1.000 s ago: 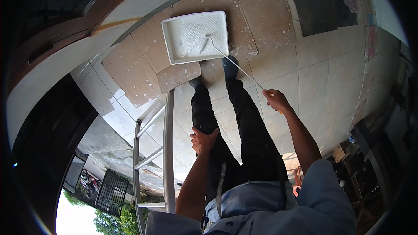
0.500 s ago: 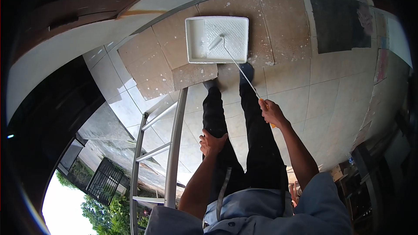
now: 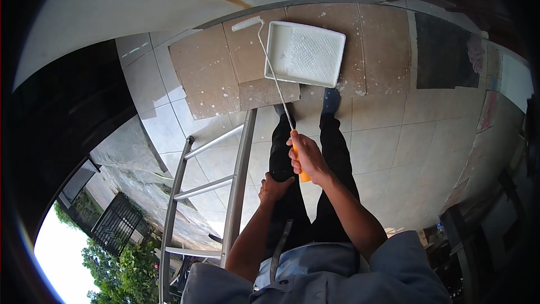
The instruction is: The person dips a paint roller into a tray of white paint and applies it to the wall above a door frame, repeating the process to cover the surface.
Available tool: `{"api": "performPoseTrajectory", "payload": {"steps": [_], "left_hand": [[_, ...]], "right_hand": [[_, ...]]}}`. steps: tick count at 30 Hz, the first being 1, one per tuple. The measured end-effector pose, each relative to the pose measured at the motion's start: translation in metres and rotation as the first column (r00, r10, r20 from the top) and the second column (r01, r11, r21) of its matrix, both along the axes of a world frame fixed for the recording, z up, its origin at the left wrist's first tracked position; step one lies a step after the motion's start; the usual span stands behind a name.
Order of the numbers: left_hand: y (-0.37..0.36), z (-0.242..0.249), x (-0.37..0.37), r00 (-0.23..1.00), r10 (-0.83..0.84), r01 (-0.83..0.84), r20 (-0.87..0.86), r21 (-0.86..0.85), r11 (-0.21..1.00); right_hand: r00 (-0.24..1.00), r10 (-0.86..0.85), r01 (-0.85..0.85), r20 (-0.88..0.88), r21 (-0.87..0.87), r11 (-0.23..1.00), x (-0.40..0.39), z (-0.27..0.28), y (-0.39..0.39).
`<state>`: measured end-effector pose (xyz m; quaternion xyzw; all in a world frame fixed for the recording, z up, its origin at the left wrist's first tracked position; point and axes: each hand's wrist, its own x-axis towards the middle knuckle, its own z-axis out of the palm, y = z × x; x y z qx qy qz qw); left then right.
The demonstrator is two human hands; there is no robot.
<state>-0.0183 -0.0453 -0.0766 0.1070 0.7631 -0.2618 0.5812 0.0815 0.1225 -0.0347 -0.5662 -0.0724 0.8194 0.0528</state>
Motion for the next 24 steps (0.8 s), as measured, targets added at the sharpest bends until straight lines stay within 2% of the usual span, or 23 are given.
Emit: {"api": "performPoseTrajectory", "payload": {"steps": [4,8,10,11,13,14,18,21,24], "left_hand": [[-0.022,0.001,-0.023,1.000,0.030,-0.029,-0.006,0.122,0.992],[-0.050,-0.012,-0.049,0.985,0.169,-0.166,0.026,0.372,0.913],[-0.040,0.001,-0.066,0.962,0.261,-0.266,0.073,0.450,0.853],[-0.032,0.008,-0.073,0.969,0.242,-0.234,0.049,0.499,0.834],[-0.050,-0.011,-0.089,0.905,0.363,-0.423,0.224,0.581,0.696],[-0.044,-0.007,-0.095,0.903,0.351,-0.427,0.248,0.610,0.668],[-0.020,0.008,-0.111,0.883,0.430,-0.437,0.190,0.667,0.604],[-0.018,0.008,-0.118,0.837,0.493,-0.514,0.237,0.648,0.562],[-0.018,0.011,-0.122,0.820,0.522,-0.535,0.234,0.635,0.557]], "right_hand": [[0.996,-0.065,0.071,-0.064,0.094,0.993,-0.059,-0.004,0.018],[0.994,-0.110,0.111,-0.026,0.081,0.990,-0.097,0.002,0.021],[0.992,-0.123,0.125,-0.025,0.096,0.988,-0.106,0.020,0.017],[0.992,-0.127,0.128,-0.020,0.100,0.987,-0.108,0.034,0.014],[0.990,-0.139,0.139,-0.001,0.061,0.988,-0.109,0.069,0.004],[0.991,-0.134,0.133,0.006,0.059,0.989,-0.107,0.087,-0.003],[0.995,-0.093,0.089,0.028,0.127,0.988,-0.110,0.090,-0.010],[0.991,-0.084,0.067,0.102,0.162,0.985,-0.120,0.047,0.004],[0.990,-0.081,0.066,0.115,0.129,0.989,-0.120,0.036,0.009]]}}
